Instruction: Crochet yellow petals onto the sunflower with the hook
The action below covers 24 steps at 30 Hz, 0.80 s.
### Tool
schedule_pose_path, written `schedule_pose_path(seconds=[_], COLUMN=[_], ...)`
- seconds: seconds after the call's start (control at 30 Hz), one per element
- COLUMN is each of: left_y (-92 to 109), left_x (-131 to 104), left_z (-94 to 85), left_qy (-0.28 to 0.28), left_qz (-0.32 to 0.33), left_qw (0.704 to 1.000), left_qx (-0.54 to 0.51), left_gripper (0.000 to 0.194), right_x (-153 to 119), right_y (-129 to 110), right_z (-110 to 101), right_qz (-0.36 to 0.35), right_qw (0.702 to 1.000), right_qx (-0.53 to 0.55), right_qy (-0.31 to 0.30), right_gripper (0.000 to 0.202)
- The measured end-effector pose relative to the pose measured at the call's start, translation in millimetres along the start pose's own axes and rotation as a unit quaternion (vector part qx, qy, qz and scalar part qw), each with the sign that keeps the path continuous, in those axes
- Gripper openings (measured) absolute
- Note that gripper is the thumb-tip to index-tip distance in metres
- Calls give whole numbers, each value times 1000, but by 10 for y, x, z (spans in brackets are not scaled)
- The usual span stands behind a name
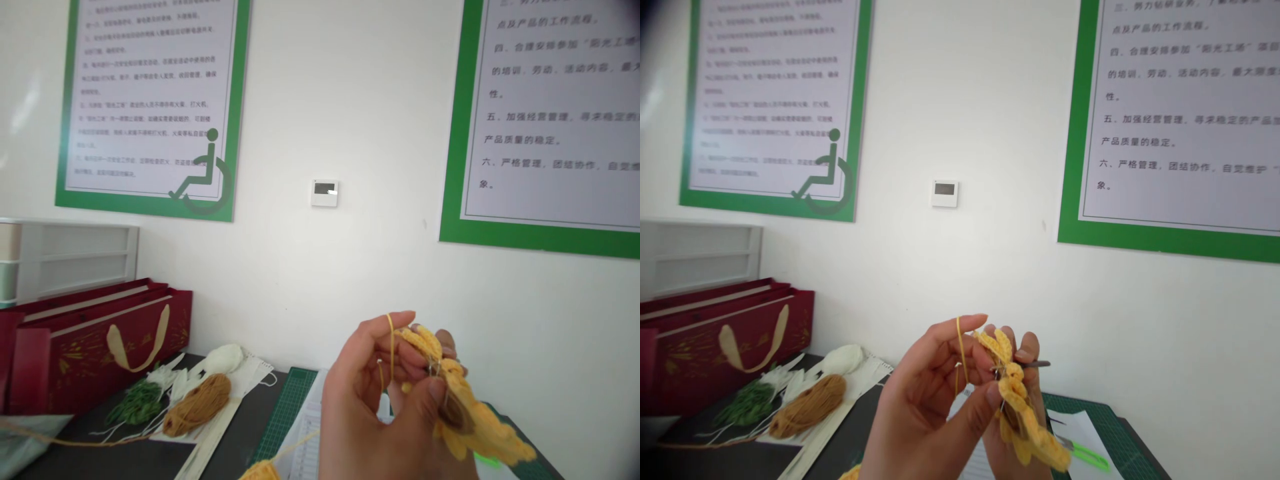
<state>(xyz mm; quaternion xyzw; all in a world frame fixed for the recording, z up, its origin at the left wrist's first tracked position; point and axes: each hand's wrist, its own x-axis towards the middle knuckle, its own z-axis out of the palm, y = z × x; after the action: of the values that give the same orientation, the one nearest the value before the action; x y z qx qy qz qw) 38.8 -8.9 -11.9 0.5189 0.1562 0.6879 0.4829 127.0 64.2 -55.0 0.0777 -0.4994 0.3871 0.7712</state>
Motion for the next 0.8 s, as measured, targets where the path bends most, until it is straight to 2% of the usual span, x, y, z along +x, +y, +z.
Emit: schedule_pose_path(seconds=[0.13,0.33,0.5,0.63,0.73,0.8], left_y=[-11,28,47,-4,-52,-84], left_x=[17,50,35,25,22,19], left_z=[-37,-54,-34,-4,28,50], left_qy=[-7,-15,12,56,79,104], left_qz=[-17,-25,-17,34,66,82], left_qw=[1000,1000,999,994,988,981], left_qx=[-1,2,26,83,119,140], left_gripper=[39,38,40,38,37,35], right_x=[-5,1,5,19,39,42], right_y=[31,31,46,20,-26,-45], right_z=[-31,2,9,-15,-11,-3], right_qz=[8,9,5,10,-59,-127], right_qw=[1000,999,999,999,987,963], right_qx=[-14,20,8,-33,-145,-228], right_qy=[-27,-41,-41,-37,-44,-60], right_gripper=[13,9,11,16,18,20])
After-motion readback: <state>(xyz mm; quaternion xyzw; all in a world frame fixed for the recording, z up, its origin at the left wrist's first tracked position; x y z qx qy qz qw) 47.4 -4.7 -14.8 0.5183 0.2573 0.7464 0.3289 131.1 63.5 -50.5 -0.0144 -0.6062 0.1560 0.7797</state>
